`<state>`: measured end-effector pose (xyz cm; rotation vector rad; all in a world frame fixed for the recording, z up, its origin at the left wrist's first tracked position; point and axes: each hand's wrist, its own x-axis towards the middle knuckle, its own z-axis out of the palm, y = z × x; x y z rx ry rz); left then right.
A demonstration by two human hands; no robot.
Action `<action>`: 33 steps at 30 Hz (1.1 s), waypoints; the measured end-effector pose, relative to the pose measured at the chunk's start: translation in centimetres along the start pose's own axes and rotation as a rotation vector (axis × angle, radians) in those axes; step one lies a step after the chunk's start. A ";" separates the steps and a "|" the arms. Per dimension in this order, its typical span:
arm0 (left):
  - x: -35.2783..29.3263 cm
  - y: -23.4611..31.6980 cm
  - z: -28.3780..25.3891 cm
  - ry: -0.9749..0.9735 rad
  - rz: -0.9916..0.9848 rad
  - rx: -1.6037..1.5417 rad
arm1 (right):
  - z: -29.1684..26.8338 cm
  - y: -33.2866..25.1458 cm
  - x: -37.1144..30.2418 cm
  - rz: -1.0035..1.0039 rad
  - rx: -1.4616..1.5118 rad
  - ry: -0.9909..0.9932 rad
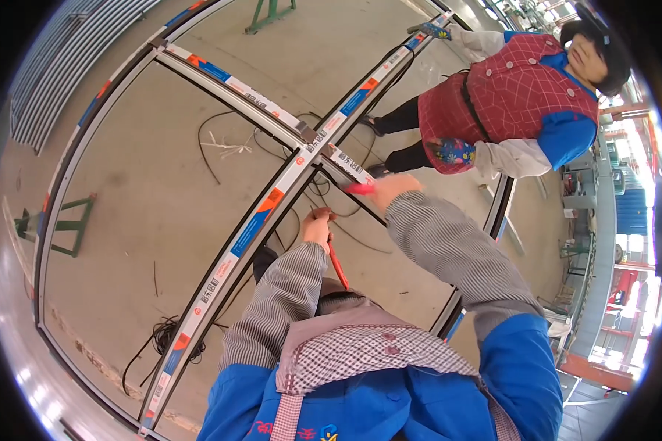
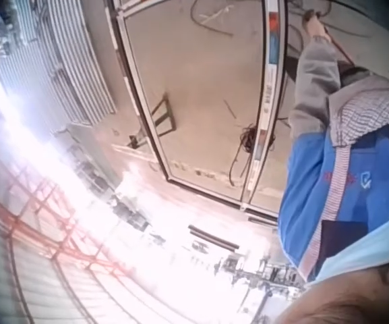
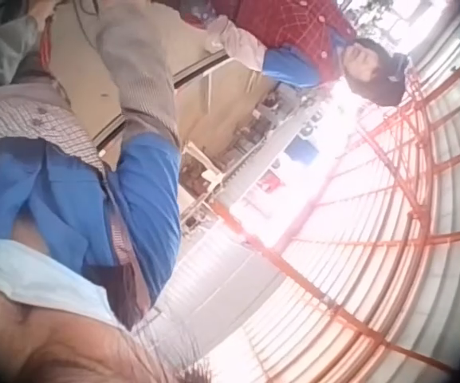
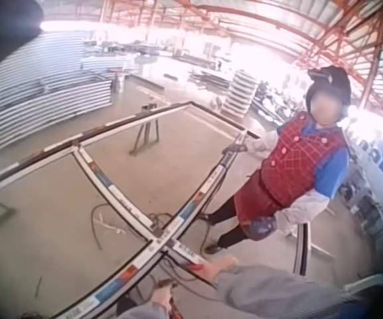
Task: Applying sealant and assembling large metal frames on a factory floor.
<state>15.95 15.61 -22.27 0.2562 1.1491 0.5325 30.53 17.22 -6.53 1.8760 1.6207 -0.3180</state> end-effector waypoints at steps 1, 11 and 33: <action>0.0 -0.3 0.6 0.009 0.010 0.019 | -0.6 -1.0 0.9 0.056 0.053 0.019; 1.6 2.0 4.3 0.202 0.575 0.503 | 1.3 2.4 -5.4 0.197 0.228 0.095; 2.8 -3.0 6.9 0.350 0.664 0.503 | 0.2 -1.3 0.9 0.028 0.143 0.086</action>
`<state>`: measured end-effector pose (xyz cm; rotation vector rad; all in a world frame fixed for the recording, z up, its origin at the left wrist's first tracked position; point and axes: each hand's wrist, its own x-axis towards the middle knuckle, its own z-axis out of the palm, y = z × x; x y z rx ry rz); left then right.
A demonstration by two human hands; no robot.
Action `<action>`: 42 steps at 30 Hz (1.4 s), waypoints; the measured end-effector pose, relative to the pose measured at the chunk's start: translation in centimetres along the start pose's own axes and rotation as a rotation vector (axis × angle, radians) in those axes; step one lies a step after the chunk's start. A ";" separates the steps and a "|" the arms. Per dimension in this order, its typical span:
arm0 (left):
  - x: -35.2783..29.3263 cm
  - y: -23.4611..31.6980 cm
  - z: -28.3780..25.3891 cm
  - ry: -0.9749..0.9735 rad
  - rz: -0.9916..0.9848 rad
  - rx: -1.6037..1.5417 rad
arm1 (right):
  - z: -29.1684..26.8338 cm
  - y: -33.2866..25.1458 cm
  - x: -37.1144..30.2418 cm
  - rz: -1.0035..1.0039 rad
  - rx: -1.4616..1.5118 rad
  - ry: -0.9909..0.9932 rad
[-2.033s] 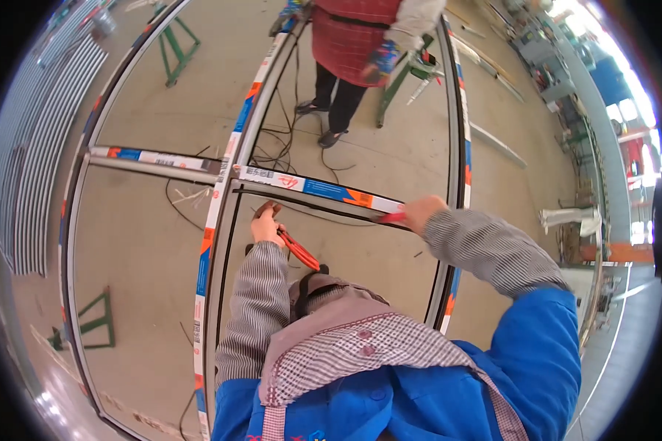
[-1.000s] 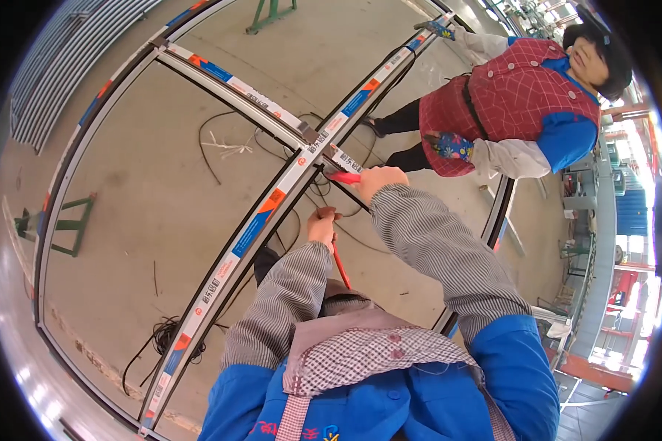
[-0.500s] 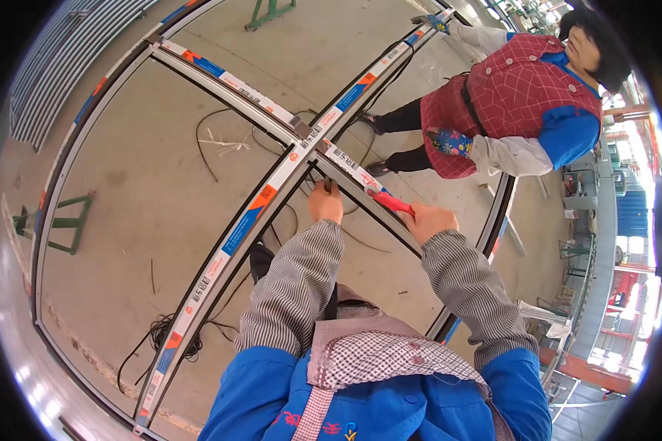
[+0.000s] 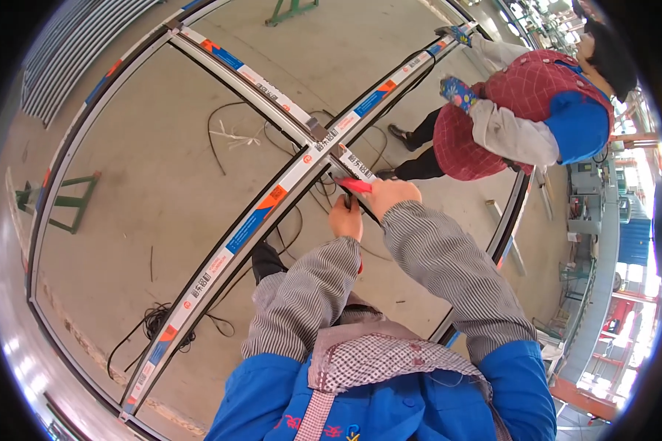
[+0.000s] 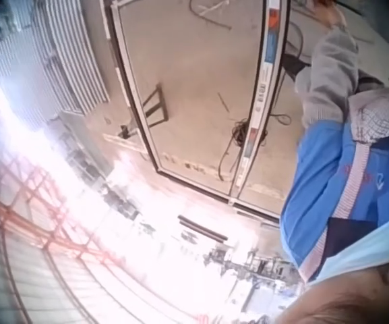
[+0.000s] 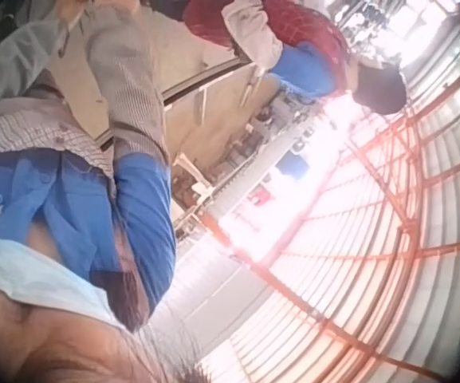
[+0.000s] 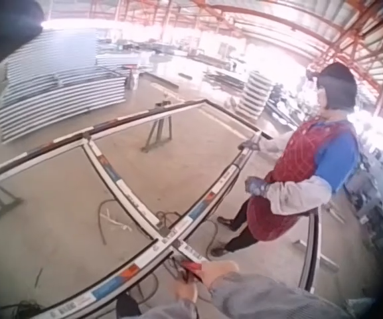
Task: Applying sealant and assembling large metal frames on a factory floor.
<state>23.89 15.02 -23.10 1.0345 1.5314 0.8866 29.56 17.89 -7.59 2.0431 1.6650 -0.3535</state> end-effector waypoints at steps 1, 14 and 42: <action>-0.1 0.1 0.0 0.005 0.007 -0.026 | -0.5 -0.5 0.2 0.002 -0.001 -0.005; 0.4 0.9 -0.3 -0.047 -0.046 -0.085 | -2.1 -1.0 1.9 0.058 -0.039 -0.056; 3.1 -0.1 -1.0 -0.040 -0.270 -0.373 | 15.1 5.7 -22.3 0.514 0.982 0.197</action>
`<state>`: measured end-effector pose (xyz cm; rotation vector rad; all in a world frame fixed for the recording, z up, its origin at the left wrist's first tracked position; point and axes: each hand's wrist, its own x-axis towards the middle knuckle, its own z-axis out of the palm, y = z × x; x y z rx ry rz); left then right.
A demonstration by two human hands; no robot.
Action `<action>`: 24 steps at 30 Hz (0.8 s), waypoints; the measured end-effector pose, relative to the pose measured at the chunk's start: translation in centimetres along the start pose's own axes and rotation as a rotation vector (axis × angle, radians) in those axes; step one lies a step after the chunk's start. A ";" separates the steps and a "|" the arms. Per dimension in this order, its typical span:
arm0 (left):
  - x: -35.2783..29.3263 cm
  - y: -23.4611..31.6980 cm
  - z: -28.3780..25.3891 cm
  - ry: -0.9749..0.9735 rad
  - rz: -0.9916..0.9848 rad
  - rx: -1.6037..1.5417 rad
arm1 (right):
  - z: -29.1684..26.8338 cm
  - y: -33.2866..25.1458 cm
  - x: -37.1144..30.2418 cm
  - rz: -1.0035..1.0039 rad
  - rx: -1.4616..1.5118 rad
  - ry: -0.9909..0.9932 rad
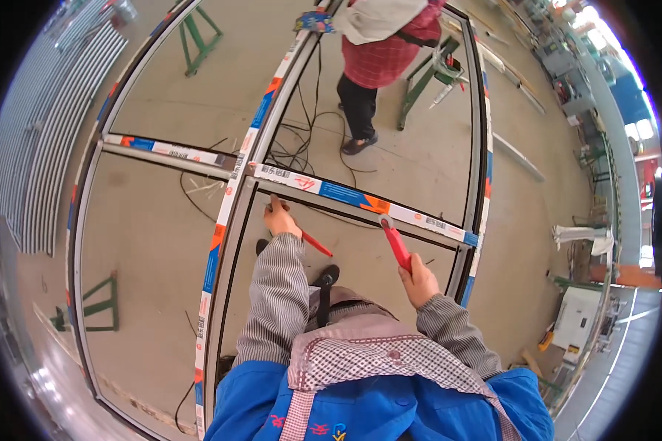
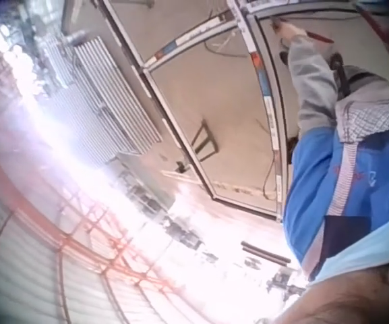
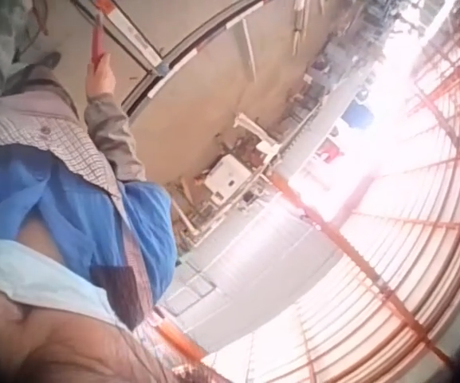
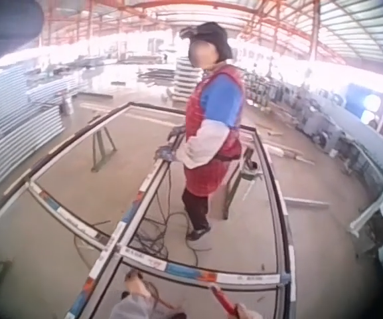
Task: Applying sealant and assembling large metal frames on a factory floor.
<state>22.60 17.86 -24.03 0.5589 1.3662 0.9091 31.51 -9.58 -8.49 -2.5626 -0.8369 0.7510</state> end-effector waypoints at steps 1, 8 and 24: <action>-1.6 0.4 0.0 -0.025 -0.132 0.020 | 1.2 0.4 0.1 -0.050 0.086 0.041; -12.7 3.2 -0.7 -0.323 -0.504 -0.083 | 4.3 -5.0 0.5 -0.255 0.148 -0.054; -13.9 18.3 -24.1 0.016 0.204 -0.744 | 11.8 -25.6 -8.7 -0.766 0.288 -0.950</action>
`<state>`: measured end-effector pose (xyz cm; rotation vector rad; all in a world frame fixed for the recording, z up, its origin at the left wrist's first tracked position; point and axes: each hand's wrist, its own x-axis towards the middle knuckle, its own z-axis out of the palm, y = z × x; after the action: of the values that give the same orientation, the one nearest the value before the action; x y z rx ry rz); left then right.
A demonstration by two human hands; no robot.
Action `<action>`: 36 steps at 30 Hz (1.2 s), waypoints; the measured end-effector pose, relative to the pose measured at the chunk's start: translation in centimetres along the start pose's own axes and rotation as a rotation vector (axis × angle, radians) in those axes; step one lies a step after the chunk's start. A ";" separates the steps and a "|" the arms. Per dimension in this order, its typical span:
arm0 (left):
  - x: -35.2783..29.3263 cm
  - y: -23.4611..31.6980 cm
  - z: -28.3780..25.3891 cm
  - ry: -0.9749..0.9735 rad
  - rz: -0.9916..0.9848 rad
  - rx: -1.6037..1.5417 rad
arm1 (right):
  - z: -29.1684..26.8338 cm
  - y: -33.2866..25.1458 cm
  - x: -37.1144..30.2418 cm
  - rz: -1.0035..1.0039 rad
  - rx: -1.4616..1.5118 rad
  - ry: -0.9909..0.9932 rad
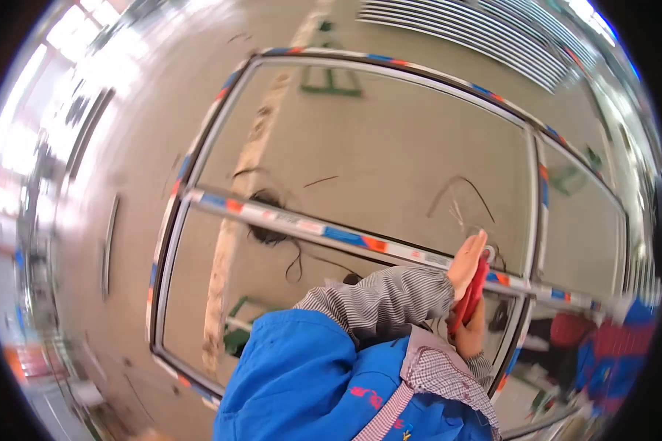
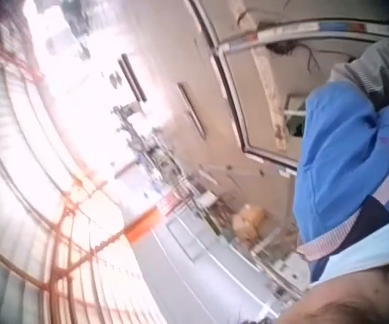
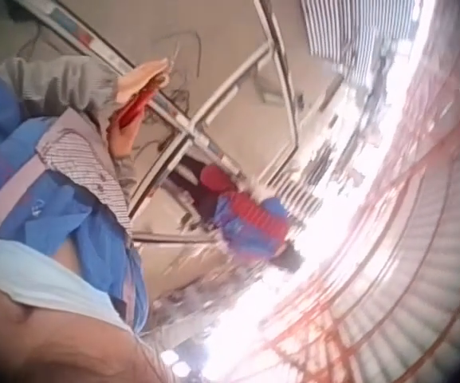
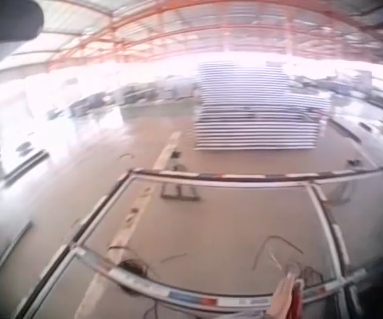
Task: Applying sealant and assembling large metal frames on a factory floor.
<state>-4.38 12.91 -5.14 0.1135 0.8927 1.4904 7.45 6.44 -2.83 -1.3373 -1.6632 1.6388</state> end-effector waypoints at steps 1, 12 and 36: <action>-1.1 3.0 -1.2 -0.020 -0.078 -0.034 | 1.3 -0.1 1.7 -0.044 0.024 -0.027; -13.1 6.6 -16.3 0.409 0.443 -0.214 | 14.8 -3.6 8.9 -0.480 -0.598 -0.907; -31.4 -19.1 -29.3 1.599 0.794 -1.148 | 37.1 15.1 -10.6 0.798 -0.871 -1.701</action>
<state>-0.58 -30.61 -22.46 -2.0044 0.9968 2.5723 -14.50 -23.64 -20.90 -0.6893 -3.3079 3.1902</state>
